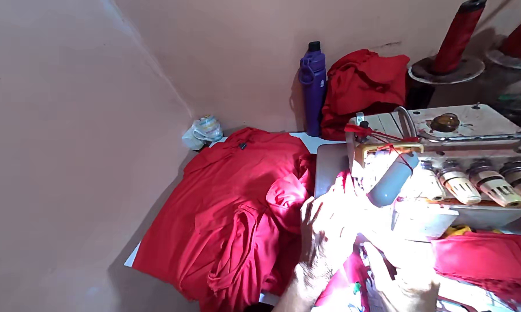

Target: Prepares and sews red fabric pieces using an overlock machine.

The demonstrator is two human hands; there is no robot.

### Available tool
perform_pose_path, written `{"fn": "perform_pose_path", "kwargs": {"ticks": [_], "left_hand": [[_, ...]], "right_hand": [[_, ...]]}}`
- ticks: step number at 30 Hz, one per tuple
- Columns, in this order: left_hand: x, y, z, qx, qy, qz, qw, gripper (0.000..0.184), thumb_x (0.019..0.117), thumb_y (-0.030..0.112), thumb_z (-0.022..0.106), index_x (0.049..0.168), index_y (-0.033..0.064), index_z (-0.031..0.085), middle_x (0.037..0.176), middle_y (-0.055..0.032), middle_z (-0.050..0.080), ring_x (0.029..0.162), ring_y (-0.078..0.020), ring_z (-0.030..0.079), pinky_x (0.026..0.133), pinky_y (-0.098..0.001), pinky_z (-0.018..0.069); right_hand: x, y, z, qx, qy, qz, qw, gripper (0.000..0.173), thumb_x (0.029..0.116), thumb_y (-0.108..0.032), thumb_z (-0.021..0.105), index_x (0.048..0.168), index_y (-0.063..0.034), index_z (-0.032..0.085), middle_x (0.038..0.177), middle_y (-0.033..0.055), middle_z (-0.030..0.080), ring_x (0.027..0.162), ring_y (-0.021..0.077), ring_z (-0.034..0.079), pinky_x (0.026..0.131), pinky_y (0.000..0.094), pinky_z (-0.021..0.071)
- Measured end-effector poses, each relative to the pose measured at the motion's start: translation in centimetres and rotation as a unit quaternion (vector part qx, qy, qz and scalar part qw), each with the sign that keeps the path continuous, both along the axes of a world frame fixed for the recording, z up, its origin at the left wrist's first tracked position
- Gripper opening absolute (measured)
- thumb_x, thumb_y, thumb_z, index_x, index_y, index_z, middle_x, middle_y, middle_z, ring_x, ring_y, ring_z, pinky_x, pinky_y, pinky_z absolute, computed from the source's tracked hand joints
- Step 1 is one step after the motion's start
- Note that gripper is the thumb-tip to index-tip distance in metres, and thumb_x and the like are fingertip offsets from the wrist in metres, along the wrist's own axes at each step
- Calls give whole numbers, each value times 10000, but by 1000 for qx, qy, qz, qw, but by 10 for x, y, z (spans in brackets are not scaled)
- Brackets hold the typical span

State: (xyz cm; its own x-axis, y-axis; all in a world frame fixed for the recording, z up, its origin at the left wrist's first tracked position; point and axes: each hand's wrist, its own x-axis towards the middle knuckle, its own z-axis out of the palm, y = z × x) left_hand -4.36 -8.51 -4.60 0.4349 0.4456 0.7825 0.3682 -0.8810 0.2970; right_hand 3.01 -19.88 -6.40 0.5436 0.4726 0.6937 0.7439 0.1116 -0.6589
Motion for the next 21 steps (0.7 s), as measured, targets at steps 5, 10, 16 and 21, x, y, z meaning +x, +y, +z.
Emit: {"fn": "perform_pose_path", "kwargs": {"ticks": [5, 10, 16, 21], "left_hand": [[12, 13, 14, -68, 56, 47, 995, 271, 854, 252, 702, 1058, 100, 795, 1088, -80, 757, 1061, -277, 694, 906, -511, 510], [12, 49, 26, -161, 106, -14, 981, 215, 984, 253, 631, 1093, 193, 805, 1180, -33, 718, 1165, -224, 619, 965, -455, 477], [-42, -15, 18, -113, 40, 48, 992, 174, 919, 124, 654, 970, 28, 791, 969, -144, 693, 868, -230, 691, 748, -334, 584], [-69, -77, 11, -195, 100, -148, 964, 295, 865, 29, 689, 1133, -87, 727, 1078, -220, 742, 1029, -319, 726, 952, -386, 556]], "right_hand": [[-3, 1, 0, 22, 51, 18, 998, 174, 916, -69, 656, 947, 58, 769, 967, 179, 737, 876, -17, 662, 814, 74, 493], [-3, 9, 4, 26, 46, 21, 998, 191, 922, -88, 645, 914, 54, 771, 970, 197, 724, 800, -19, 652, 745, 80, 504], [-11, -4, -6, -10, 28, 158, 987, 313, 957, -56, 578, 1220, 53, 708, 1195, 251, 686, 942, 94, 699, 826, 166, 554], [-4, -29, -12, -149, -76, 60, 984, 232, 906, -29, 590, 1038, 112, 717, 990, 266, 727, 910, 373, 724, 811, 501, 556]]}}
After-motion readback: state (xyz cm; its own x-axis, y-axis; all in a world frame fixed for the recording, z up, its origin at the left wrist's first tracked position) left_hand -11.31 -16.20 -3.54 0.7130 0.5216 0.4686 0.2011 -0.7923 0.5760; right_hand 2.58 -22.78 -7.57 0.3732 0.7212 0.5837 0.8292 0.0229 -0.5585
